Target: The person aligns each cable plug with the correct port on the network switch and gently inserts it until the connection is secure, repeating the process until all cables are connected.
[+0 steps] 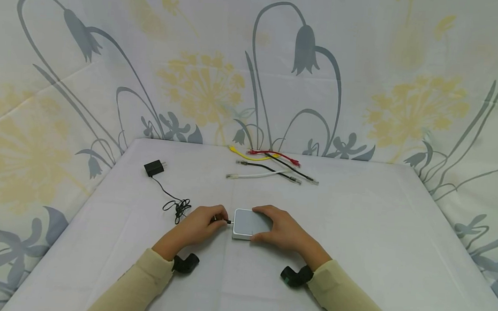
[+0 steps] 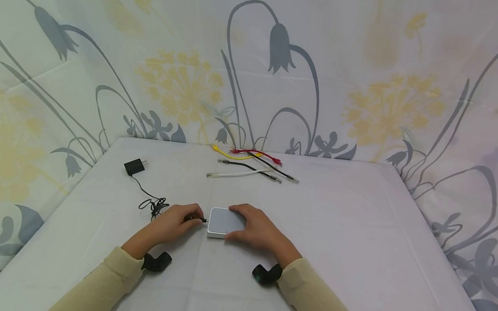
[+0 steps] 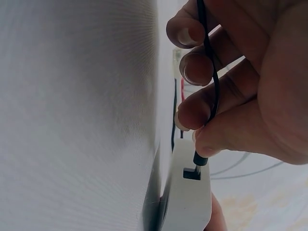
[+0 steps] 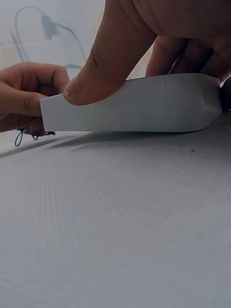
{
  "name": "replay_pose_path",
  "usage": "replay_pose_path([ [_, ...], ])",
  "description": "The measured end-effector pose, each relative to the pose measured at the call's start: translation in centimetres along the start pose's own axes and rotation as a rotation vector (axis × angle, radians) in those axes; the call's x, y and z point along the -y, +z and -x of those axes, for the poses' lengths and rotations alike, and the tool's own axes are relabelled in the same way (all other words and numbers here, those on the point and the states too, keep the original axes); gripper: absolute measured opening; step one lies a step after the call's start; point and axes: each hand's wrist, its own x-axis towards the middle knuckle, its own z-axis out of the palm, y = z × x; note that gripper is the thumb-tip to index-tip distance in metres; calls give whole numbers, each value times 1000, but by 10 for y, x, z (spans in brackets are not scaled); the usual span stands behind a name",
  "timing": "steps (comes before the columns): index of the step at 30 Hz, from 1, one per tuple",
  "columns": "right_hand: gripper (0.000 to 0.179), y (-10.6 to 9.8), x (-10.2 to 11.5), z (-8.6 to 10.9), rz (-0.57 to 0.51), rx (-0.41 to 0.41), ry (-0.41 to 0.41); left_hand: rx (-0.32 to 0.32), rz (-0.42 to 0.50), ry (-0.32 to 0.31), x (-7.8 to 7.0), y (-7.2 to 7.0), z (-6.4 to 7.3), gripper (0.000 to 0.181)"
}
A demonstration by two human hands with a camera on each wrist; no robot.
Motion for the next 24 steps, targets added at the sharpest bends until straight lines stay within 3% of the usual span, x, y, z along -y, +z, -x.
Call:
replay_pose_path([
  [24, 73, -3, -3, 0, -38, 21, -50, 1, 48, 89, -1, -2, 1, 6],
])
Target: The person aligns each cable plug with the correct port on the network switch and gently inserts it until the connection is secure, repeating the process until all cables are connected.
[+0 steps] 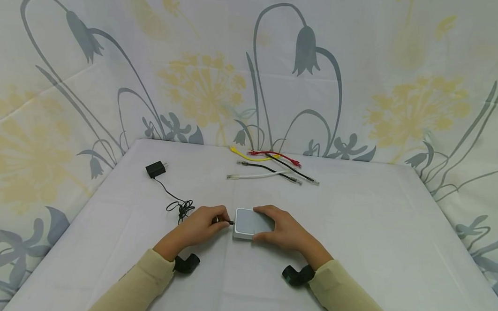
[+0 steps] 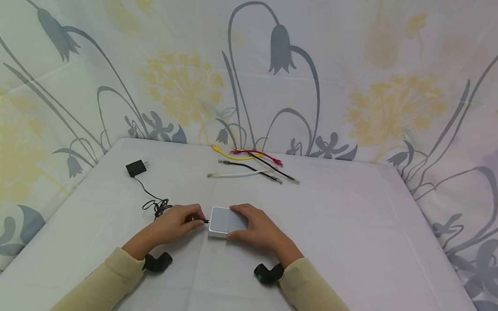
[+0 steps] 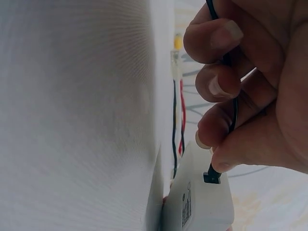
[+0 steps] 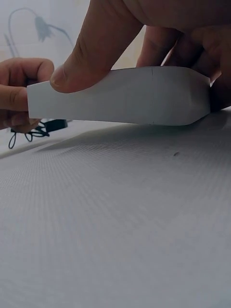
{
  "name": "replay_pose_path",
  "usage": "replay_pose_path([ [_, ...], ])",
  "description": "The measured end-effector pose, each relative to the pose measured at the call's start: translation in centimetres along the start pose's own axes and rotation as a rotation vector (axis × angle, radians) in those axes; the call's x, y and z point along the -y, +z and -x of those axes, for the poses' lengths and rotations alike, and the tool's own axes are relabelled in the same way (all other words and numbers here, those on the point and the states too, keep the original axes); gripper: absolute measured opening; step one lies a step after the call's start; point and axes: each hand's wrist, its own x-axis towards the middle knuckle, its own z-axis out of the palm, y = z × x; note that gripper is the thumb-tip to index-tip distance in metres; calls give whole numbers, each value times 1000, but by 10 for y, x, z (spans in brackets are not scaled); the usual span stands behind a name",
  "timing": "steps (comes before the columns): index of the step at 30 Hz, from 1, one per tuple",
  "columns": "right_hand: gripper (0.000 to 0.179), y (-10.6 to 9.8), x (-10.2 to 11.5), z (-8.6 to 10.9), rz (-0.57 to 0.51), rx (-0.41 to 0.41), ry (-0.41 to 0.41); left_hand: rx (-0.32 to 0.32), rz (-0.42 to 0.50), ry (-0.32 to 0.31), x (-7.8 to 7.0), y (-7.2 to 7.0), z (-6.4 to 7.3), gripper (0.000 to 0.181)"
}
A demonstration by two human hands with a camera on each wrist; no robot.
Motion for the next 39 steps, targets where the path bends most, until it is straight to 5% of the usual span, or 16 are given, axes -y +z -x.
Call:
replay_pose_path([
  [39, 73, 3, 6, 0, 53, 9, 1, 39, 22, -56, 5, 10, -4, 6],
])
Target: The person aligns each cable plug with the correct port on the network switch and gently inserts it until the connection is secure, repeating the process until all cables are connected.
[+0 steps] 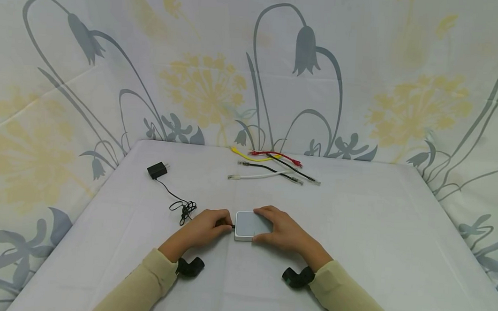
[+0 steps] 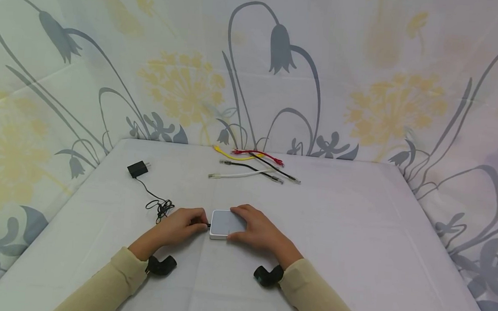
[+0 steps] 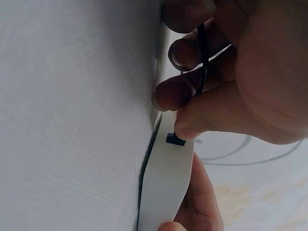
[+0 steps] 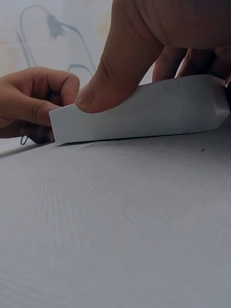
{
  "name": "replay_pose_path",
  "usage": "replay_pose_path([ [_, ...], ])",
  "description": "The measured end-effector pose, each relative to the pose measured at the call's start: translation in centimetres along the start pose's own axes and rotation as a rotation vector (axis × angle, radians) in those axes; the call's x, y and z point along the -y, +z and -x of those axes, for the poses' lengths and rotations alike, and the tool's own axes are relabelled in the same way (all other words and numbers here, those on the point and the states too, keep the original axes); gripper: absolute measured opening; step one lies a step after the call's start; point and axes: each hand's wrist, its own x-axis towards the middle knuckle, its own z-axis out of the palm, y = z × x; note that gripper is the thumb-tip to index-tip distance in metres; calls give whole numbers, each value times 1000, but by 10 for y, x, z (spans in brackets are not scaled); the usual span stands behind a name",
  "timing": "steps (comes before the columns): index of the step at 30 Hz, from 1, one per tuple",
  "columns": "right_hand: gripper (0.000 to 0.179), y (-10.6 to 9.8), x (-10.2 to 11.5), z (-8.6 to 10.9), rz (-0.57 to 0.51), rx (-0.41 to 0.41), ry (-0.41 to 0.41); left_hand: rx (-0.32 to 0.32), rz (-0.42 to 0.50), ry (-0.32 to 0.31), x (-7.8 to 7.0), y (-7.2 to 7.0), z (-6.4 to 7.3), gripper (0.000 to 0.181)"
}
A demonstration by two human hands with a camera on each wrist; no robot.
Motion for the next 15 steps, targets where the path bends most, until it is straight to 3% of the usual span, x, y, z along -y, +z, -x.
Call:
replay_pose_path([
  [10, 73, 0, 1, -1, 12, 11, -9, 5, -49, 75, 2, 2, -2, 4],
  [15, 73, 0, 0, -1, 18, 19, -9, 10, -55, 82, 2, 3, -3, 4],
])
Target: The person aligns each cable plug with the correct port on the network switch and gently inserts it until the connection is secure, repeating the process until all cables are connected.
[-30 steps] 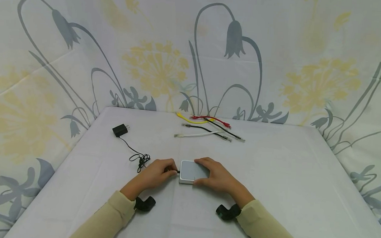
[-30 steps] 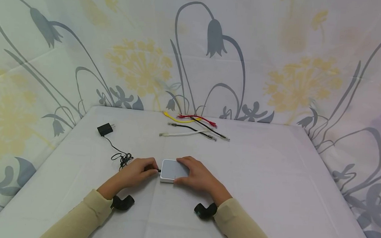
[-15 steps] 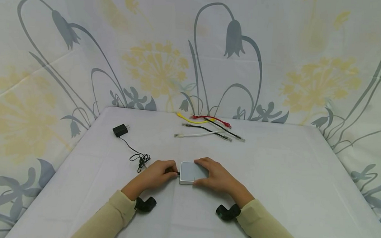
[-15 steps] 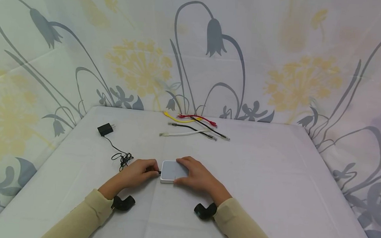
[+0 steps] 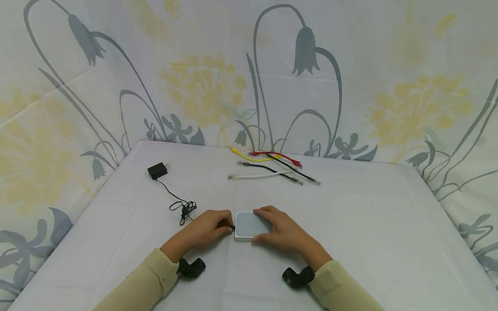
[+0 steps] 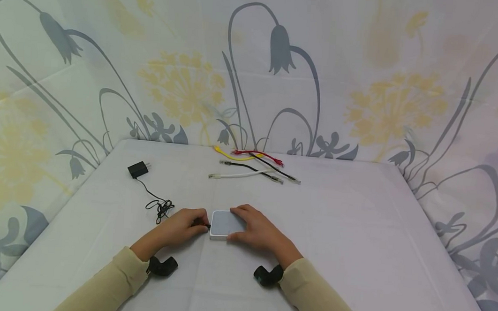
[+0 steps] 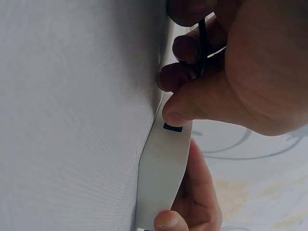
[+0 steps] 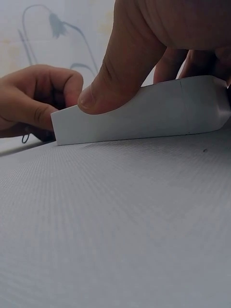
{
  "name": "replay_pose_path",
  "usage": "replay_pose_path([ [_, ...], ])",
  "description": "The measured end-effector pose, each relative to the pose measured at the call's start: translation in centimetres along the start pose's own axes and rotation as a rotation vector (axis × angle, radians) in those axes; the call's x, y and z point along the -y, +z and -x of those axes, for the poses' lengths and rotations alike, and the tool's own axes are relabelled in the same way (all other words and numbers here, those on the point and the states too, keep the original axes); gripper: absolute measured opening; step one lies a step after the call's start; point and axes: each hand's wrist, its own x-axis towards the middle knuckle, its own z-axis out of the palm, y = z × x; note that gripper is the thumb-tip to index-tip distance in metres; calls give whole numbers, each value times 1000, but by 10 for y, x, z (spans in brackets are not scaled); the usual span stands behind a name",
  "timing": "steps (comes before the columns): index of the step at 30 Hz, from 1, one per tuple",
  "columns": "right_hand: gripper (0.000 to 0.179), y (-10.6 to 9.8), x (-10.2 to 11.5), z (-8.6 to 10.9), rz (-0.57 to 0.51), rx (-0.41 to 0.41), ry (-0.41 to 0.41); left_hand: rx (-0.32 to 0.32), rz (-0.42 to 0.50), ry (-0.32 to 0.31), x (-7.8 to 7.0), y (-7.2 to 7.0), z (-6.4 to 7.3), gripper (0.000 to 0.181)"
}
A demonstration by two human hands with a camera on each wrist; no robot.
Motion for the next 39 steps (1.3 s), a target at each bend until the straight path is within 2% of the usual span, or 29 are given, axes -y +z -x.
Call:
replay_pose_path([
  [15, 73, 0, -1, 0, 4, 2, -4, 10, 45, -5, 1, 1, -2, 4],
  [29, 72, 2, -2, -1, 26, -18, -2, -43, -46, 11, -7, 2, -3, 7],
  [35, 71, 4, 1, -1, 6, -45, 38, -53, -144, -48, -8, 1, -4, 6],
  [39, 73, 3, 3, -1, 22, -36, 57, -58, -160, -94, -8, 1, -5, 8],
])
